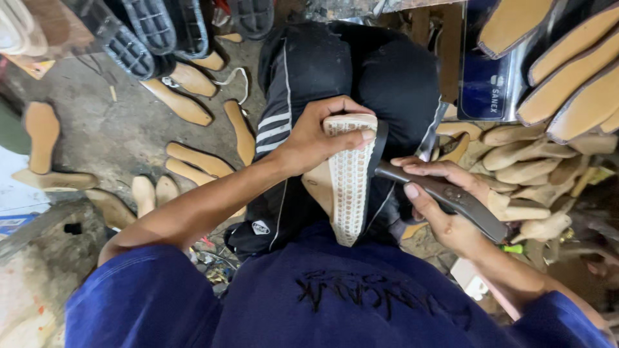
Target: The person aligns a black rubber sole with a white shoe upper and presses the edges together. They then use a curved metal tool to tap and secure the sole along the perimeter of the shoe, ensuring a tight fit.
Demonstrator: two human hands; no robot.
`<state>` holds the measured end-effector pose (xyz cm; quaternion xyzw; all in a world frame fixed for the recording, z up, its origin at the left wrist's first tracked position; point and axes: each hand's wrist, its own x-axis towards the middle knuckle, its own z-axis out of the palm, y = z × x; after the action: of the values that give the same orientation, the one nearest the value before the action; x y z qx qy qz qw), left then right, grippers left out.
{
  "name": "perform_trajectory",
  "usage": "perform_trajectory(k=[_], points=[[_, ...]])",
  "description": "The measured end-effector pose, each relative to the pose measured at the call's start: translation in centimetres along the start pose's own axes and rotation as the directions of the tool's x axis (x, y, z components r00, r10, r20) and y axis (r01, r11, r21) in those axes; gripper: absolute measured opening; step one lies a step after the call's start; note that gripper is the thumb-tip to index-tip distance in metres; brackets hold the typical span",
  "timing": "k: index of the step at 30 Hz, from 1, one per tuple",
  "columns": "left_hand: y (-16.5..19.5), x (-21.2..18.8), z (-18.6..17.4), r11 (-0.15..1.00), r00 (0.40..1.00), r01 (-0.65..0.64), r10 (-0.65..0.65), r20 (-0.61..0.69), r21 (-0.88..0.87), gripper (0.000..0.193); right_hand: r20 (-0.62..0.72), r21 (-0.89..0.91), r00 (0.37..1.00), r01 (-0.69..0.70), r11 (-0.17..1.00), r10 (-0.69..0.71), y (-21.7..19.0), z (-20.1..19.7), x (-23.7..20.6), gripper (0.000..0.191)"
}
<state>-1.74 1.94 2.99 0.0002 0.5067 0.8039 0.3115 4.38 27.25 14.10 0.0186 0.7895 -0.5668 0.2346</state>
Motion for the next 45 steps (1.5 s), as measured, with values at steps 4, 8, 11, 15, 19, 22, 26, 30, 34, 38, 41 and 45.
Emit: perform_trajectory(k=[4,8,11,15,19,22,26,30,34,38,41,45], points=[[0.2,-0.3,0.0,0.994,1.0,0.001,0.002,0.021,-0.112,0.032,-0.016,0.274,0.996,-0.076,0.959,0.084,-1.2,0.8,1.2,0.021],[0.5,-0.4,0.0,0.998,1.0,0.003,-0.003,-0.002,-0.062,0.033,-0.097,0.716,0.971,-0.083,0.693,0.217,-1.8,2.8,1.6,0.026],[0.6,-0.5,-0.1,1.0,1.0,0.01,-0.01,-0.001,-0.024,0.033,-0.097,0.335,0.99,-0.062,0.94,0.1,-1.9,2.1,1.4,0.026],[0.8,-0.5,0.0,0.985,0.999,0.02,-0.014,0.035,-0.17,0.035,-0.069,0.378,0.978,-0.158,0.912,0.198,-2.1,1.3,1.4,0.025],[0.5,-0.5,-0.2,1.0,1.0,-0.005,0.005,-0.018,-0.014,0.032,-0.091,0.338,0.982,-0.124,0.933,0.163,-3.1,1.7,2.5,0.021],[-0.3,0.0,-0.4,0.997,0.999,0.037,-0.037,0.002,-0.067,0.03,0.026,-0.075,0.996,0.089,0.993,-0.087,-3.5,-0.4,4.6,0.02],[-1.9,1.3,-1.0,0.997,0.999,-0.038,0.038,-0.005,-0.063,0.029,0.084,-0.06,0.996,-0.011,0.998,0.016,-2.0,-2.7,6.2,0.018],[-2.4,2.2,-1.9,0.989,0.995,-0.097,0.099,0.012,-0.114,0.027,0.061,0.482,0.994,-0.105,0.87,0.086,0.1,-1.3,5.5,0.022],[-4.1,-0.5,-1.8,0.865,0.999,-0.037,0.041,-0.003,-0.501,0.034,0.013,0.66,0.998,-0.049,0.75,0.053,2.2,1.0,3.1,0.029],[-10.0,-7.4,2.4,0.95,0.979,-0.162,0.121,-0.166,-0.266,0.062,-0.113,-0.007,0.927,0.358,0.934,-0.357,4.1,2.5,-1.9,0.032],[-12.1,-8.5,3.3,0.925,0.947,-0.251,0.173,-0.272,-0.286,0.057,0.166,-0.444,0.848,0.52,0.729,-0.504,3.7,3.4,-6.2,0.06],[-8.6,-7.8,0.6,0.913,0.956,-0.28,0.237,-0.173,-0.297,0.059,0.533,-0.423,0.843,0.346,0.837,-0.079,0.1,3.7,-9.7,0.083]])
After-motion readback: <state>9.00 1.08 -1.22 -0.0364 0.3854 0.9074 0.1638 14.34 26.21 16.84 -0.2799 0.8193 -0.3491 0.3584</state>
